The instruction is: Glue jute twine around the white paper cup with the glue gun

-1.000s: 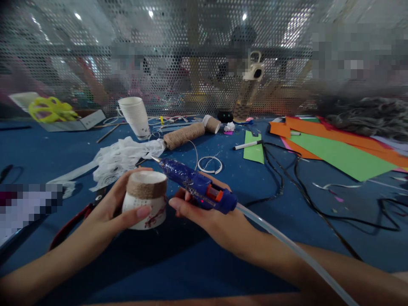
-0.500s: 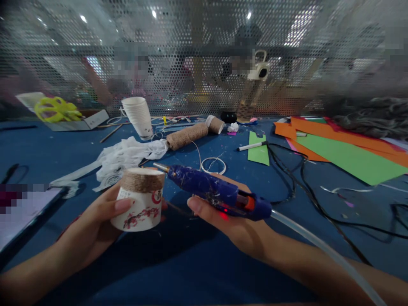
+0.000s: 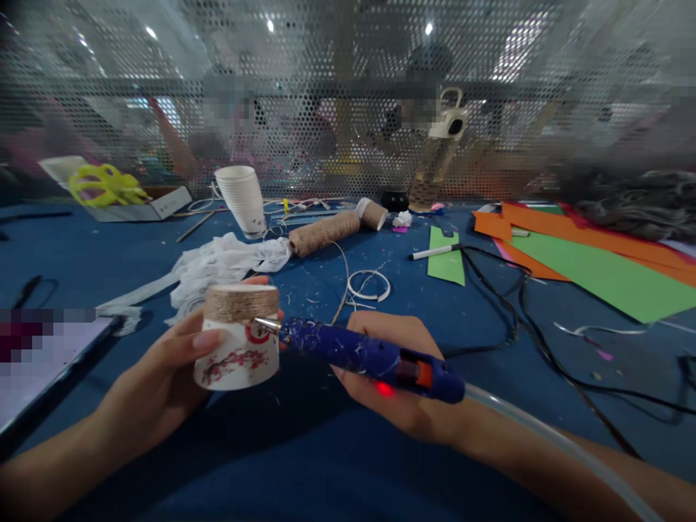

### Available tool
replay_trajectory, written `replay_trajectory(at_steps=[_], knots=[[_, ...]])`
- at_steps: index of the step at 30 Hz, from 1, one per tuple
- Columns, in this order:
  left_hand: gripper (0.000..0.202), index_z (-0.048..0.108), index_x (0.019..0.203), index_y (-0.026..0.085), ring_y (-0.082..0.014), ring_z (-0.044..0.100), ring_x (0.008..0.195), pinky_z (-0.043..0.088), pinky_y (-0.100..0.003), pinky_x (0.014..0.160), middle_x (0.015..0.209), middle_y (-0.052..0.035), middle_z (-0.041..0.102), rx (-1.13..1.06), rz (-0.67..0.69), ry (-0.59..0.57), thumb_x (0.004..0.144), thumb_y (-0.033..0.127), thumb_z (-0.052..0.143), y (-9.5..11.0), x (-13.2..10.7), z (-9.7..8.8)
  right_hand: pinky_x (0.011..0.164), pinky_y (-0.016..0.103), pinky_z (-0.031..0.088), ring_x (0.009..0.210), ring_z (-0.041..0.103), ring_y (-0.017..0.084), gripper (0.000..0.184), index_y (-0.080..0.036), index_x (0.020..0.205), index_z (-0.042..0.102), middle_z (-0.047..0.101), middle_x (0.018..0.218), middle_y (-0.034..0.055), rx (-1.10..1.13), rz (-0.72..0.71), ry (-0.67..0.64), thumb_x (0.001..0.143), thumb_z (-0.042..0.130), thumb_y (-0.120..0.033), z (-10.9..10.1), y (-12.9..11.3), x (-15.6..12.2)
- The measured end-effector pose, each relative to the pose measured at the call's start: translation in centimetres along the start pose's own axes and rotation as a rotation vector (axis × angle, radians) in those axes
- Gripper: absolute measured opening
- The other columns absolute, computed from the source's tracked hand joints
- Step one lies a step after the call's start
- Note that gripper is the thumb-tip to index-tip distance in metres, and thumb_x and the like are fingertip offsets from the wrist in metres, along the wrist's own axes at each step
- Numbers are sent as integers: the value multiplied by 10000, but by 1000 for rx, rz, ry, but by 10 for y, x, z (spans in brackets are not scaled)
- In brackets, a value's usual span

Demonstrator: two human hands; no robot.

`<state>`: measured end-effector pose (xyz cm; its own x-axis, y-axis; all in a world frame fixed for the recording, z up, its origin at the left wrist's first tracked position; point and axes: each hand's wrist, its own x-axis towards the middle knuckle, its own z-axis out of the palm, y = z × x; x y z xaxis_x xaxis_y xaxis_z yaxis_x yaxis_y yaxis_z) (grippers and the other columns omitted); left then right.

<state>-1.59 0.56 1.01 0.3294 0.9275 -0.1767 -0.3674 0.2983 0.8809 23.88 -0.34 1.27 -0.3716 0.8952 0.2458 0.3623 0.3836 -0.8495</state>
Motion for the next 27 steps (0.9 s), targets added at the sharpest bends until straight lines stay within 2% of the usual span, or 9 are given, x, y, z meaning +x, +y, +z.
replay_trajectory(at_steps=[4, 6, 10, 16, 21, 27], knots=[[749, 559, 1456, 311, -277, 798, 950, 636, -303, 808, 1157, -49, 817, -1, 14, -29, 767, 340, 853, -1, 2, -1, 527, 285, 366, 552, 520, 132, 210, -232, 699, 585, 596, 629, -26, -34, 18, -15, 895, 643, -283, -2, -1, 0], [755, 559, 1453, 305, -298, 784, 998, 633, -328, 840, 1214, -56, 797, 28, 23, 6, 762, 350, 859, -1, 1, -1, 523, 284, 368, 561, 520, 138, 188, -233, 714, 588, 591, 634, -23, -38, 16, -24, 889, 639, -277, -2, 0, 0], [737, 570, 1428, 277, -294, 781, 966, 628, -354, 853, 1098, -51, 813, 65, 29, 23, 750, 354, 852, 2, -2, 0, 510, 274, 369, 562, 504, 138, 196, -231, 709, 564, 566, 631, -25, -38, 14, -21, 890, 631, -267, -2, 3, 0], [721, 573, 1435, 286, -303, 768, 950, 620, -370, 834, 1089, -56, 805, 60, 65, -10, 762, 361, 820, -1, -2, -1, 509, 281, 345, 551, 469, 135, 273, -231, 661, 492, 513, 612, -34, -81, -3, -11, 904, 611, -270, -1, 2, -1], [745, 577, 1430, 303, -292, 760, 948, 624, -348, 809, 1103, -47, 799, 62, 62, 11, 739, 367, 848, -2, 0, -2, 497, 307, 332, 547, 466, 156, 276, -244, 658, 493, 515, 610, -25, -82, 41, -15, 901, 609, -308, -2, 0, -1], [824, 525, 1478, 290, -253, 774, 896, 637, -309, 788, 1058, -35, 811, 56, 75, 1, 734, 366, 870, -3, 0, -3, 497, 310, 319, 544, 440, 149, 281, -242, 657, 459, 487, 609, -28, -85, 38, -24, 903, 594, -271, -2, 0, -2]])
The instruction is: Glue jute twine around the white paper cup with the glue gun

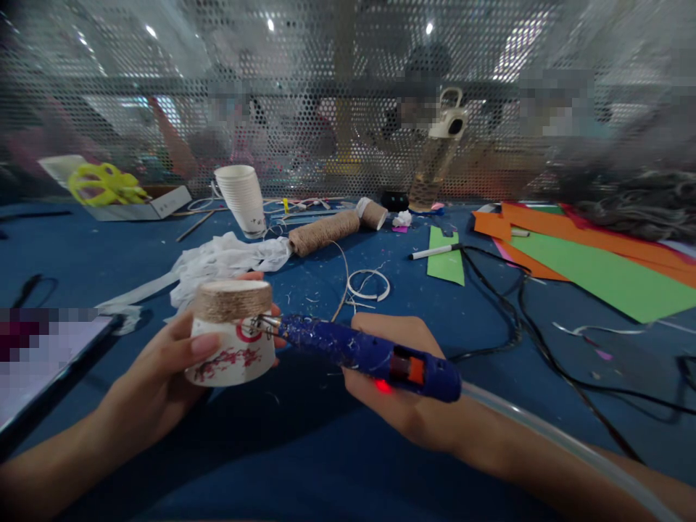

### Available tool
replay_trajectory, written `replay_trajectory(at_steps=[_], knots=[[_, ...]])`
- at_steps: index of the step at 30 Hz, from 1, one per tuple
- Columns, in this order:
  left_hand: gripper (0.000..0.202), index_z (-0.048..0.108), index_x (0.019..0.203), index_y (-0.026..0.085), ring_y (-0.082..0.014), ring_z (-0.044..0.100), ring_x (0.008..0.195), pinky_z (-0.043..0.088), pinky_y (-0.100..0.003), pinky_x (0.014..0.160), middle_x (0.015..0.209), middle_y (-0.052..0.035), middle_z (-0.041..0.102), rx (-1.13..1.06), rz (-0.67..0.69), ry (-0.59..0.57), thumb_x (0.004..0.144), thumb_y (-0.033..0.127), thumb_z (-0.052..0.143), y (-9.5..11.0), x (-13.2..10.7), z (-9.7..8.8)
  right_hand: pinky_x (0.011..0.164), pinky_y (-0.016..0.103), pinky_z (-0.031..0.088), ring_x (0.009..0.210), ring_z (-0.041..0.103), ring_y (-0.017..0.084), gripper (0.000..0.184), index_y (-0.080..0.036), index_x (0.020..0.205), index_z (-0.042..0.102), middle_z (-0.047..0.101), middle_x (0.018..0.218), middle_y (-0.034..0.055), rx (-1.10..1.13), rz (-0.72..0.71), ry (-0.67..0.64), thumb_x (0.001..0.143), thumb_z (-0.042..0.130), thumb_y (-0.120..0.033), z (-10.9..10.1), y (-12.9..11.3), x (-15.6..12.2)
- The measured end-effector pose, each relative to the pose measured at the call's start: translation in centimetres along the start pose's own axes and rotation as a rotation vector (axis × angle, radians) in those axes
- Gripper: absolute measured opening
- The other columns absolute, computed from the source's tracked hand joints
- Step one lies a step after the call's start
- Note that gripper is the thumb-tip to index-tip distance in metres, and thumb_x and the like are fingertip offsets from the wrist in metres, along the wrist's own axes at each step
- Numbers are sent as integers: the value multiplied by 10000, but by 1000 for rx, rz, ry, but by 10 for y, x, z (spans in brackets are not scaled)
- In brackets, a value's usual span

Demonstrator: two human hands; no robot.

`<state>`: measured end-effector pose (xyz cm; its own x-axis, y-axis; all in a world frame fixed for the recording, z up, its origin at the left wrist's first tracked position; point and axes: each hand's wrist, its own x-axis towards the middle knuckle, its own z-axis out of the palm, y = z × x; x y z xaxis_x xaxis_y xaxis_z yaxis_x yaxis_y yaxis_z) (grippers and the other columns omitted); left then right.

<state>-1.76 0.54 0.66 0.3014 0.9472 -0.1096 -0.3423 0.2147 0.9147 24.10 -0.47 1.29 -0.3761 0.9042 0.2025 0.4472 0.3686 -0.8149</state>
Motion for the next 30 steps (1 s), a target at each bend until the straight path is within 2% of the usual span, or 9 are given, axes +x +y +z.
replay_trajectory(at_steps=[3, 8, 16, 20, 25, 30], knots=[[851, 499, 1500, 290, -247, 773, 904, 633, -311, 809, 1089, -35, 799, 10, 1, -1, 739, 361, 873, 0, 0, 1, 497, 311, 310, 546, 435, 146, 276, -240, 662, 457, 480, 611, -28, 10, -18, -3, 906, 584, -264, 0, -1, 0], [747, 546, 1470, 321, -216, 721, 1050, 588, -206, 825, 1281, -21, 750, 94, 19, 16, 791, 372, 852, 1, 1, -1, 498, 320, 298, 537, 429, 146, 260, -239, 658, 454, 472, 599, -24, -4, -22, -6, 883, 584, -236, 0, -4, 0], [747, 496, 1517, 343, -208, 688, 1044, 560, -222, 846, 1240, -16, 756, 155, 55, 40, 843, 345, 819, -2, -1, -2, 482, 301, 283, 513, 371, 119, 290, -235, 643, 394, 434, 576, -39, -73, -42, -3, 857, 585, -190, 1, -5, -1], [726, 506, 1511, 372, -210, 682, 1056, 557, -224, 849, 1238, 9, 758, 174, 72, 61, 853, 354, 813, -3, -2, 0, 488, 287, 303, 517, 392, 115, 266, -231, 646, 408, 433, 581, -45, -79, -30, -6, 843, 581, -183, 0, -5, -2], [734, 520, 1504, 367, -210, 665, 1078, 556, -215, 856, 1253, 8, 752, 176, 98, 71, 836, 364, 826, -3, -2, -1, 492, 282, 332, 539, 459, 130, 212, -231, 683, 473, 519, 618, -30, -122, -28, -16, 870, 569, -197, -3, -2, -1], [715, 516, 1495, 364, -218, 651, 1107, 551, -230, 887, 1265, 1, 734, 222, 129, 69, 846, 383, 815, -5, -3, 0, 482, 288, 315, 527, 441, 131, 244, -235, 664, 428, 483, 598, -32, -128, -57, -27, 852, 567, -166, -3, -2, -1]])
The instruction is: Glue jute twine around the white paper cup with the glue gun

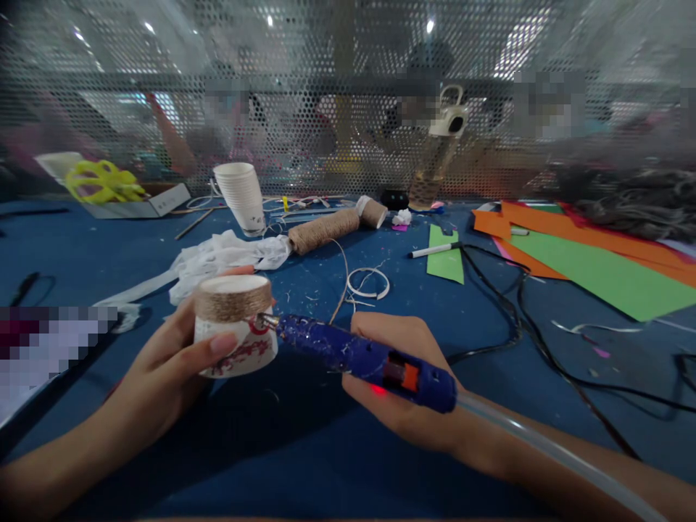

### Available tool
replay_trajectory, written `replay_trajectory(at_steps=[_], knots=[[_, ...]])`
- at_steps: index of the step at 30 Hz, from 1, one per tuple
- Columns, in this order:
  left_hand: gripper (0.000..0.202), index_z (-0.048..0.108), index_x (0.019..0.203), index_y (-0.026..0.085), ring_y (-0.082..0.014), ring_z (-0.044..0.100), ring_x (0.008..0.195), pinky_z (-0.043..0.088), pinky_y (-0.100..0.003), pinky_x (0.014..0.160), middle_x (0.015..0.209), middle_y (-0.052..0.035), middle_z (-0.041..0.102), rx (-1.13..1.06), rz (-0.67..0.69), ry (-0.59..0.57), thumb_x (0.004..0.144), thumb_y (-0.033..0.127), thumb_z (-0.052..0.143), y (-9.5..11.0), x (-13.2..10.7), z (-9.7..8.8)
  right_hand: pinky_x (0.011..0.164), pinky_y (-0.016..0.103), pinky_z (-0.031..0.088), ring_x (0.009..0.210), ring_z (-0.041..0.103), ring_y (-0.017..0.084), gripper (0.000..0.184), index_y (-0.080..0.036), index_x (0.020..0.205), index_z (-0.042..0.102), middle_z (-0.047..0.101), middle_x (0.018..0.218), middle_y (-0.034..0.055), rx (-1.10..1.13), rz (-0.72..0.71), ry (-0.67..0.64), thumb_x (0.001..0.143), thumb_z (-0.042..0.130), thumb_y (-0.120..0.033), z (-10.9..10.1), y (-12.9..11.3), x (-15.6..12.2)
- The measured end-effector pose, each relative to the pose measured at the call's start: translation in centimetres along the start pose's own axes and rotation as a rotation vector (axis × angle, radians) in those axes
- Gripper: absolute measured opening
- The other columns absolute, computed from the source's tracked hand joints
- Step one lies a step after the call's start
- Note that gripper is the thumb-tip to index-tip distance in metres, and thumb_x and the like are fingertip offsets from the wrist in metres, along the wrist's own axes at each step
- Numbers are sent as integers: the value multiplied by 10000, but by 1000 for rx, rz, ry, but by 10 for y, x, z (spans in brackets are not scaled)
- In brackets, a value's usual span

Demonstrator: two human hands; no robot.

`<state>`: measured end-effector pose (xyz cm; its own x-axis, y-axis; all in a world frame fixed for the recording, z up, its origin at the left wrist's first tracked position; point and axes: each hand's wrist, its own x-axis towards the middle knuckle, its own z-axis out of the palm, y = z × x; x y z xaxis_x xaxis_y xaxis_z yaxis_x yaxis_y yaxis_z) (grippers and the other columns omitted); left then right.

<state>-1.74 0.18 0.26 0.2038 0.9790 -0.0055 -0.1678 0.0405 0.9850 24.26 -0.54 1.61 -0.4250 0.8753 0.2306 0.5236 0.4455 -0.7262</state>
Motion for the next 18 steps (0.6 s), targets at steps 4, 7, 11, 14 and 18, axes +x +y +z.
replay_trajectory(at_steps=[4, 7, 11, 14, 18], knots=[[703, 530, 1477, 365, -218, 637, 1137, 543, -220, 908, 1256, 13, 718, 35, 8, 31, 840, 381, 826, -1, 1, 2, 485, 281, 285, 512, 398, 113, 249, -233, 652, 414, 446, 580, -52, 41, -6, 42, 834, 578, -187, 3, -1, -1], [733, 506, 1493, 378, -194, 636, 1116, 543, -187, 889, 1265, 26, 703, 34, 4, 19, 837, 379, 833, -1, 3, 3, 490, 272, 287, 516, 391, 106, 226, -230, 657, 424, 448, 586, -58, 54, 8, 39, 821, 567, -173, 5, -1, -1], [688, 524, 1465, 369, -165, 645, 1062, 546, -172, 895, 1229, 31, 702, 31, 8, -5, 848, 379, 827, -1, 3, 3, 489, 269, 286, 521, 381, 105, 226, -230, 656, 427, 447, 588, -60, 66, 4, 26, 816, 573, -166, 4, -1, -1], [655, 534, 1446, 345, -168, 661, 1050, 555, -184, 905, 1192, 18, 714, 51, 21, -13, 857, 390, 817, 0, 3, 2, 476, 263, 283, 515, 383, 101, 240, -229, 660, 427, 445, 590, -64, 38, 6, -4, 823, 591, -162, 2, -2, 0], [655, 534, 1440, 342, -178, 683, 1026, 571, -204, 891, 1167, 13, 722, 69, 17, -20, 852, 387, 820, 1, 4, 3, 477, 255, 298, 520, 409, 101, 231, -226, 670, 434, 466, 598, -59, 2, 13, -25, 827, 581, -141, 0, -2, 1]])
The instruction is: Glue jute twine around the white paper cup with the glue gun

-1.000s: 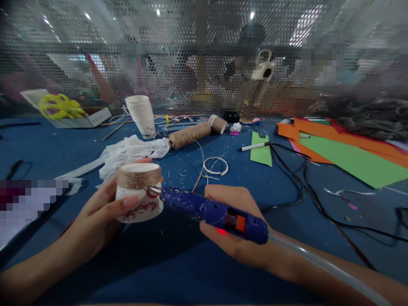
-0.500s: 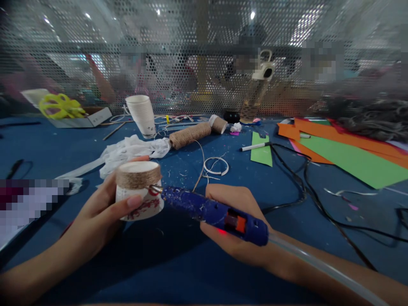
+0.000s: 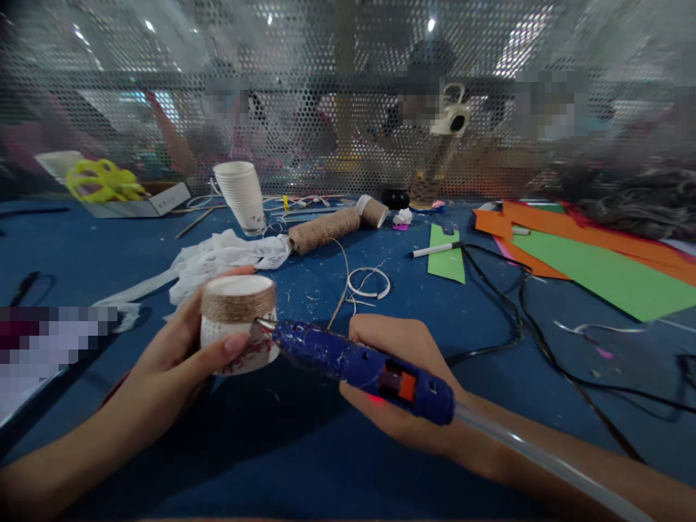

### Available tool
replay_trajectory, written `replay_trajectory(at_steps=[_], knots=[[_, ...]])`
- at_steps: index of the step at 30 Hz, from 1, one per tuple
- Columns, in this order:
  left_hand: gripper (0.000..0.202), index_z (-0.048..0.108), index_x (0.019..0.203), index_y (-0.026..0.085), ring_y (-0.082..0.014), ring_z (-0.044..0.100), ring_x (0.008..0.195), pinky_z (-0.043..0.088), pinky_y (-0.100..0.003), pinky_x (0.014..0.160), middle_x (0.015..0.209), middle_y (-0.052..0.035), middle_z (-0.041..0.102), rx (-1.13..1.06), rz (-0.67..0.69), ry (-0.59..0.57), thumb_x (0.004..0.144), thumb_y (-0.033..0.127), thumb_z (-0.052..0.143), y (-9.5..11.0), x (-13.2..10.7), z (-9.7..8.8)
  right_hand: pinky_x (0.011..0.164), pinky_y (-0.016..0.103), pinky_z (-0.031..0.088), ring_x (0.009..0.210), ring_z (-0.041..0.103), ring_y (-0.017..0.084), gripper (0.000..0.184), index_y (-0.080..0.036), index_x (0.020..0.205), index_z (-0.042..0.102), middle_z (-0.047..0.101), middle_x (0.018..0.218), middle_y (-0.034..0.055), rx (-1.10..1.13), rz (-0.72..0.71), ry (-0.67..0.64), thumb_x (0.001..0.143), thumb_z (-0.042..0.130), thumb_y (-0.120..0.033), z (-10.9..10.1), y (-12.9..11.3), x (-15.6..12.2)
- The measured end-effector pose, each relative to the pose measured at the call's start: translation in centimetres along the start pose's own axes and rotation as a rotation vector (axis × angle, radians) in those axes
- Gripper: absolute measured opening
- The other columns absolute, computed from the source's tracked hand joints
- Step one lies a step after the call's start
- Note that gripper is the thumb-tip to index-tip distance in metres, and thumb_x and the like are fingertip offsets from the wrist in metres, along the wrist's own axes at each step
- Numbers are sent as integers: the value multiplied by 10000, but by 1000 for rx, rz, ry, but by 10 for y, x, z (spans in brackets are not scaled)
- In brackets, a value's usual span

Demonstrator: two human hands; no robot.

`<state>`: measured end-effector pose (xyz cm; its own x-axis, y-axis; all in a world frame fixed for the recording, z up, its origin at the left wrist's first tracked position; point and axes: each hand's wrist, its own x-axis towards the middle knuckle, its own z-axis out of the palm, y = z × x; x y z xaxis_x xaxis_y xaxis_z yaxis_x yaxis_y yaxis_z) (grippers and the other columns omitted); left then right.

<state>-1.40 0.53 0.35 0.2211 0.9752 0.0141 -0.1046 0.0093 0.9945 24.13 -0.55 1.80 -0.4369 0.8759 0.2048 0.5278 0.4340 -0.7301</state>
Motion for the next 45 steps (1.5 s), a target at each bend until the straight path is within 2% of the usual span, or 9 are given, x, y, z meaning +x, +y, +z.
replay_trajectory(at_steps=[5, 10, 17, 21, 27, 32, 37, 45], knots=[[669, 556, 1445, 364, -212, 668, 1067, 567, -228, 886, 1213, 8, 733, 10, -3, 36, 835, 402, 828, -2, -1, -2, 482, 247, 295, 515, 409, 93, 239, -220, 659, 421, 452, 590, -63, -15, -30, 29, 814, 581, -135, 1, 1, 0], [705, 496, 1513, 404, -221, 658, 1124, 550, -245, 903, 1301, 15, 726, -42, -27, 15, 876, 363, 794, -2, -3, -7, 494, 250, 301, 519, 406, 93, 226, -219, 650, 414, 446, 585, -59, 16, -4, 79, 806, 562, -151, 3, 1, 0], [764, 500, 1520, 355, -222, 704, 1054, 571, -242, 871, 1242, 2, 761, -111, -57, 36, 829, 360, 826, 2, -3, -4, 481, 257, 296, 515, 403, 103, 241, -226, 652, 420, 460, 587, -55, 0, -8, 54, 828, 577, -177, 1, 1, 1], [786, 460, 1536, 349, -234, 738, 1039, 579, -242, 848, 1238, -18, 767, -146, -69, -21, 835, 375, 815, 0, -2, -5, 493, 267, 290, 520, 396, 105, 250, -229, 637, 408, 440, 585, -56, 52, 28, 77, 812, 573, -159, 2, -2, 2], [779, 502, 1506, 347, -242, 715, 1046, 567, -247, 838, 1154, -7, 781, -86, -124, -21, 809, 433, 839, 0, -1, -7, 487, 281, 286, 519, 404, 117, 261, -237, 642, 407, 441, 586, -52, 85, 24, 61, 830, 581, -180, 3, -1, 1], [796, 489, 1506, 352, -227, 706, 1065, 576, -231, 823, 1320, -11, 736, -104, -122, 21, 797, 388, 850, 1, -1, -5, 489, 290, 295, 508, 402, 121, 280, -239, 630, 377, 430, 577, -46, 59, 23, 64, 809, 584, -179, 3, -2, 0], [598, 626, 1320, 303, -194, 716, 994, 571, -194, 774, 1179, -6, 780, -143, -117, 45, 778, 371, 870, 0, -1, -5, 485, 278, 288, 512, 390, 113, 290, -235, 630, 384, 420, 578, -52, 68, 28, 64, 825, 586, -166, 3, -1, 1], [506, 657, 1243, 283, -265, 689, 1163, 569, -220, 819, 1219, -7, 780, -104, -112, 53, 788, 392, 849, 3, -1, -4, 481, 277, 291, 516, 390, 110, 284, -239, 641, 382, 427, 583, -57, 42, 2, 53, 832, 577, -160, 2, -1, 2]])
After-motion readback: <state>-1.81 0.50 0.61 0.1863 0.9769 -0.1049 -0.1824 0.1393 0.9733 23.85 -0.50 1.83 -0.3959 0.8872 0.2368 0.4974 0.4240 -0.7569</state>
